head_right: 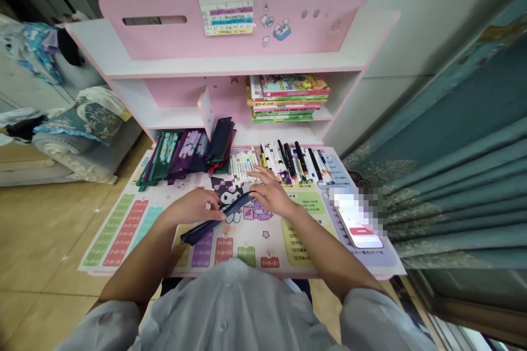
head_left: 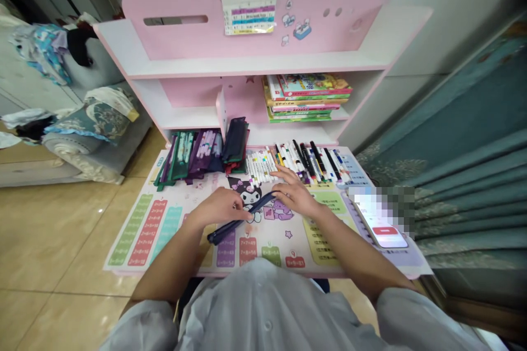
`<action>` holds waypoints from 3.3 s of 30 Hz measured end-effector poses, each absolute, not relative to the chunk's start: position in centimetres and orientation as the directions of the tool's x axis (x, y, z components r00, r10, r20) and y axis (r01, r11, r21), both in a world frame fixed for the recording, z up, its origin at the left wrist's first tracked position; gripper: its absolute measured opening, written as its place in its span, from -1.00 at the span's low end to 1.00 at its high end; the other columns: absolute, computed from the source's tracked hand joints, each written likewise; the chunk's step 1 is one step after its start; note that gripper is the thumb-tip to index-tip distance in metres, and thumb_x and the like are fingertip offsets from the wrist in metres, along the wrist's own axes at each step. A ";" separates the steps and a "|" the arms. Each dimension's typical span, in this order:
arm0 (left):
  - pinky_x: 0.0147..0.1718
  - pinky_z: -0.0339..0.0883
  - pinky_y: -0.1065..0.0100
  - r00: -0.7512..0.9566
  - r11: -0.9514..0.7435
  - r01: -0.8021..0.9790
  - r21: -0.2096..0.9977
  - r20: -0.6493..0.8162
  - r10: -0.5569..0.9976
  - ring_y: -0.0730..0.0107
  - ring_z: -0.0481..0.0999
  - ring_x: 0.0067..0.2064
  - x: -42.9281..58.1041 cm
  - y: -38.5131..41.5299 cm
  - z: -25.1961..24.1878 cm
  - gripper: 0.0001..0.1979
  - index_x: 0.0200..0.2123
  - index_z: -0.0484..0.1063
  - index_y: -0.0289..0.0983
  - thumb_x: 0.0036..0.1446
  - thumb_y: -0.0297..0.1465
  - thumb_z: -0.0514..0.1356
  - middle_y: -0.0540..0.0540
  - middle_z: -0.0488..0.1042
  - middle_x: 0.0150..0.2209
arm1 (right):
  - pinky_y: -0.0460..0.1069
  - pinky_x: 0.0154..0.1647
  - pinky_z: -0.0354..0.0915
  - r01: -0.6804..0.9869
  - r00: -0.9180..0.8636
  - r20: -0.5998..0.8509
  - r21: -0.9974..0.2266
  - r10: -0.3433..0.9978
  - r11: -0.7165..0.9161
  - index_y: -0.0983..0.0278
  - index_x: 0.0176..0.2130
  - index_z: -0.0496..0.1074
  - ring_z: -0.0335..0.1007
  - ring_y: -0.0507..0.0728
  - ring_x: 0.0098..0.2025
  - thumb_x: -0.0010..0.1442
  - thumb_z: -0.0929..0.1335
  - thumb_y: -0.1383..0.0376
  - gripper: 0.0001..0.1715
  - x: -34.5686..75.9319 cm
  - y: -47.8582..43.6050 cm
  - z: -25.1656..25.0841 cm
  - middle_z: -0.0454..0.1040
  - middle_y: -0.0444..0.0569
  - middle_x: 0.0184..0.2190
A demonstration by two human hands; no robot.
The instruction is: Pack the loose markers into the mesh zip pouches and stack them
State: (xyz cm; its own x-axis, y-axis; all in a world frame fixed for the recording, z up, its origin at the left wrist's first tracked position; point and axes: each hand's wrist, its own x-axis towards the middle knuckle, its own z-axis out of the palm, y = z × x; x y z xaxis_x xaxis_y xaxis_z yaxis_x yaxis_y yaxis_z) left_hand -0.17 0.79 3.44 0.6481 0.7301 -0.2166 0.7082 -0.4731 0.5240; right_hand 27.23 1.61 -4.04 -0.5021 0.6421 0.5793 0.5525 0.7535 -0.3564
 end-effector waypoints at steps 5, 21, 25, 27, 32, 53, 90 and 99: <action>-0.38 0.16 0.40 0.632 -0.444 0.727 0.524 -0.255 0.732 0.38 0.48 -0.39 0.7 0.6 3.2 -0.74 -0.56 0.55 -0.22 0.05 -0.21 0.23 -0.04 0.60 -0.42 | 0.36 0.26 0.19 0.562 -0.482 0.556 -0.397 0.677 0.726 0.21 -0.29 0.53 0.07 0.34 0.36 0.31 0.29 0.17 -0.74 27.0 1.8 -4.3 0.44 0.11 0.08; -0.29 0.27 0.37 0.524 -0.293 0.612 0.734 -0.101 0.845 0.35 0.45 -0.32 1.7 -0.6 0.1 -0.69 -0.57 0.41 -0.25 0.12 -0.21 0.13 -0.03 0.46 -0.44 | 0.36 0.31 0.12 0.675 -0.086 0.641 -0.526 0.762 0.518 0.23 -0.27 0.46 0.02 0.38 0.36 0.23 0.37 0.09 -0.75 22.8 -0.8 -3.9 0.33 0.17 0.11; -0.21 0.31 0.34 0.433 -0.257 0.564 0.784 -0.016 0.901 0.33 0.46 -0.27 2.0 -1.4 -0.6 -0.72 -0.56 0.40 -0.24 0.14 -0.26 0.13 -0.06 0.46 -0.40 | 0.36 0.30 0.12 0.647 -0.280 0.496 -0.535 0.822 0.543 0.23 -0.38 0.46 -0.02 0.40 0.38 0.22 0.37 0.08 -0.72 20.8 -2.5 -3.1 0.34 0.14 0.13; -0.20 0.31 0.33 0.405 -0.263 0.573 0.776 0.010 0.914 0.33 0.45 -0.26 2.0 -1.5 -0.7 -0.74 -0.57 0.39 -0.25 0.14 -0.32 0.14 -0.07 0.45 -0.40 | 0.36 0.29 0.13 0.632 -0.317 0.445 -0.559 0.838 0.536 0.23 -0.38 0.47 -0.03 0.40 0.38 0.21 0.38 0.09 -0.72 20.2 -2.9 -2.9 0.34 0.14 0.13; -0.26 0.30 0.34 0.415 -0.259 0.612 0.748 -0.025 0.910 0.35 0.44 -0.30 1.5 -1.2 -0.4 -0.69 -0.60 0.37 -0.25 0.17 -0.30 0.12 -0.04 0.41 -0.46 | 0.38 0.30 0.10 0.611 -0.342 0.393 -0.597 0.853 0.520 0.24 -0.38 0.46 -0.03 0.43 0.38 0.11 0.44 0.12 -0.76 20.1 -2.5 -3.3 0.32 0.17 0.14; -0.25 0.32 0.30 0.339 -0.254 0.694 0.674 0.005 0.941 0.31 0.48 -0.25 1.0 -0.8 -0.6 -0.71 -0.58 0.43 -0.23 0.14 -0.25 0.17 -0.08 0.50 -0.39 | 0.43 0.26 0.06 0.896 0.028 0.460 -0.405 0.887 0.181 0.27 -0.49 0.50 -0.01 0.46 0.36 0.12 0.40 0.26 -0.82 24.9 4.5 -3.6 0.40 0.14 0.11; 0.12 0.27 0.06 0.177 -0.196 0.743 0.639 0.095 0.980 0.11 0.46 0.07 1.5 -1.0 -1.3 -0.80 -0.56 0.44 -0.22 0.08 -0.33 0.23 -0.13 0.55 -0.08 | 0.38 0.28 -0.04 0.827 -0.193 0.240 -0.483 0.951 0.289 0.27 -0.65 0.39 -0.03 0.46 0.38 -0.07 0.38 0.35 -0.83 19.9 -3.0 3.1 0.34 0.11 0.23; 0.10 0.28 0.07 0.167 -0.203 0.757 0.621 0.115 0.979 0.13 0.45 0.07 1.7 -1.2 -1.5 -0.82 -0.56 0.42 -0.21 0.07 -0.37 0.22 -0.11 0.55 -0.09 | 0.47 0.27 -0.08 0.887 -0.356 -0.013 -0.319 0.934 0.334 0.28 -0.44 0.58 -0.10 0.46 0.39 0.06 0.37 0.29 -0.82 16.9 -2.6 1.1 0.24 0.17 0.30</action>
